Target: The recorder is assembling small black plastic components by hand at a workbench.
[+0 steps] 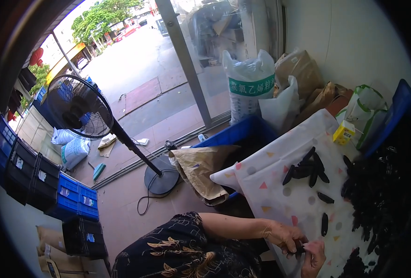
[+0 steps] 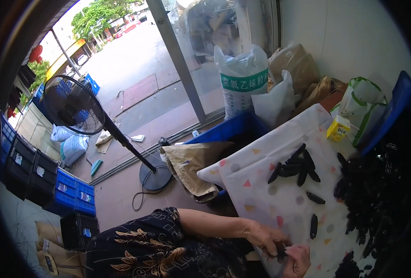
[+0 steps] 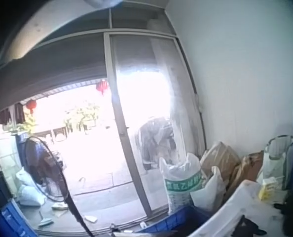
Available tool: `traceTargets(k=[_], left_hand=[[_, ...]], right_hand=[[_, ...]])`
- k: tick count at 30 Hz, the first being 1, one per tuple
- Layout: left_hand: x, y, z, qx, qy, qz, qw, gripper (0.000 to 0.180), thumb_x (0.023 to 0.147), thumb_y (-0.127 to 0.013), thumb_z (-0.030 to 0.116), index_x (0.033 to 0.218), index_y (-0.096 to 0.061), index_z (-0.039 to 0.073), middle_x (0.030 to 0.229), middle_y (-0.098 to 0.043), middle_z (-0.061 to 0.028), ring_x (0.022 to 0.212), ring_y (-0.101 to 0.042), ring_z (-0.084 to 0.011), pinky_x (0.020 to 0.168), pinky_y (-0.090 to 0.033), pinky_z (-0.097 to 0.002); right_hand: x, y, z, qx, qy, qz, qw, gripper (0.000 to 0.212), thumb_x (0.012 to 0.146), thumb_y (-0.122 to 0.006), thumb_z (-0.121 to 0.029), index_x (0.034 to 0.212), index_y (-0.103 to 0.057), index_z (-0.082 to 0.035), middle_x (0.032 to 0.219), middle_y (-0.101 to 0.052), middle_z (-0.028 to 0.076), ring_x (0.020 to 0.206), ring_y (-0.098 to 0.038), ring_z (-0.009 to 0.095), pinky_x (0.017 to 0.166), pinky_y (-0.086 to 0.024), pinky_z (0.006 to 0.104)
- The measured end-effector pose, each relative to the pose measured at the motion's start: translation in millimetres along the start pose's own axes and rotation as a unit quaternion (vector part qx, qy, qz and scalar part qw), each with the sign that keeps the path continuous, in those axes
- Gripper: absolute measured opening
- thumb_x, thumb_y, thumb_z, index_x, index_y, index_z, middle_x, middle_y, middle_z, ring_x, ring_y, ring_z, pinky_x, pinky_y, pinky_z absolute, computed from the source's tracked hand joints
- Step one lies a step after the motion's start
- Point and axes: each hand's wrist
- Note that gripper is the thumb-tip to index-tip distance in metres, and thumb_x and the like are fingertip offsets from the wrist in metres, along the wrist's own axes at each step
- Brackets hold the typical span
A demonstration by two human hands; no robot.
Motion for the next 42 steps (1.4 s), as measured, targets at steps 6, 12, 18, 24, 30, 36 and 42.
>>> traceTargets(k=[6,12,18,24,30,36,42], left_hand=[[11,-10,-9,-0.046,0.021,-0.029,0.998,0.057,0.081,-0.063,0.009,0.130,-0.037,-0.003,0.097,-0.062,-0.0119,0.072,-0.065,-0.0174,0.055,-0.050,-0.0216],[29,-1,-10,0.025,0.064,-0.013,0.998,0.067,0.082,-0.066,0.020,0.135,-0.032,-0.003,0.103,-0.059,-0.0107,0.082,-0.060,-0.0151,0.064,-0.048,-0.0246],[41,-3,13,0.109,0.087,0.050,0.989,0.057,0.086,-0.061,0.011,0.135,-0.034,-0.002,0.103,-0.059,-0.0125,0.082,-0.063,-0.0191,0.058,-0.052,-0.0246],[99,-11,-18,0.130,0.102,0.009,0.986,0.058,0.087,-0.059,0.005,0.139,-0.032,0.007,0.111,-0.056,-0.0107,0.085,-0.062,-0.0185,0.065,-0.051,-0.0251],[128,-31,-34,0.230,0.052,0.020,0.972,0.057,0.088,-0.055,-0.003,0.138,-0.031,0.009,0.106,-0.056,-0.0087,0.087,-0.055,-0.0122,0.067,-0.051,-0.0251],[152,-38,-40,0.309,0.048,0.042,0.949,0.056,0.086,-0.053,-0.007,0.136,-0.033,0.010,0.105,-0.057,-0.0069,0.083,-0.057,-0.0104,0.068,-0.051,-0.0238],[157,-29,-54,0.392,-0.007,0.051,0.919,0.060,0.084,-0.053,-0.009,0.137,-0.031,0.009,0.102,-0.060,-0.0101,0.083,-0.060,-0.0122,0.073,-0.050,-0.0265]], right_hand=[[-17,14,1,0.004,-0.026,0.000,1.000,0.021,0.079,-0.051,0.014,0.091,-0.063,0.000,0.092,-0.064,0.014,0.090,-0.060,0.029,0.085,-0.045,0.0378],[-29,14,27,-0.055,0.019,0.034,0.998,0.018,0.072,-0.053,0.010,0.084,-0.060,-0.002,0.083,-0.062,0.012,0.079,-0.059,0.031,0.074,-0.047,0.0396],[-27,23,47,-0.037,-0.023,0.070,0.997,0.023,0.068,-0.059,0.010,0.087,-0.063,-0.002,0.093,-0.066,0.011,0.088,-0.061,0.032,0.079,-0.049,0.0400],[-79,22,45,-0.030,-0.185,0.277,0.942,0.020,0.077,-0.059,0.009,0.094,-0.061,-0.002,0.101,-0.064,0.012,0.096,-0.059,0.024,0.082,-0.048,0.0348],[-104,-1,44,0.147,-0.228,0.524,0.808,0.015,0.087,-0.055,0.002,0.102,-0.053,0.000,0.124,-0.043,0.014,0.108,-0.051,0.020,0.093,-0.042,0.0312],[-116,-3,54,0.128,-0.235,0.535,0.801,0.012,0.086,-0.059,0.000,0.097,-0.055,0.001,0.116,-0.050,0.012,0.105,-0.052,0.017,0.090,-0.044,0.0301],[-112,1,57,0.211,-0.274,0.542,0.766,0.014,0.087,-0.060,-0.001,0.099,-0.053,0.000,0.114,-0.052,0.010,0.102,-0.052,0.014,0.090,-0.043,0.0284]])
Point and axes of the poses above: each hand's wrist, its own x-axis towards the middle knuckle, its own y-axis out of the back of the hand, z = x × y
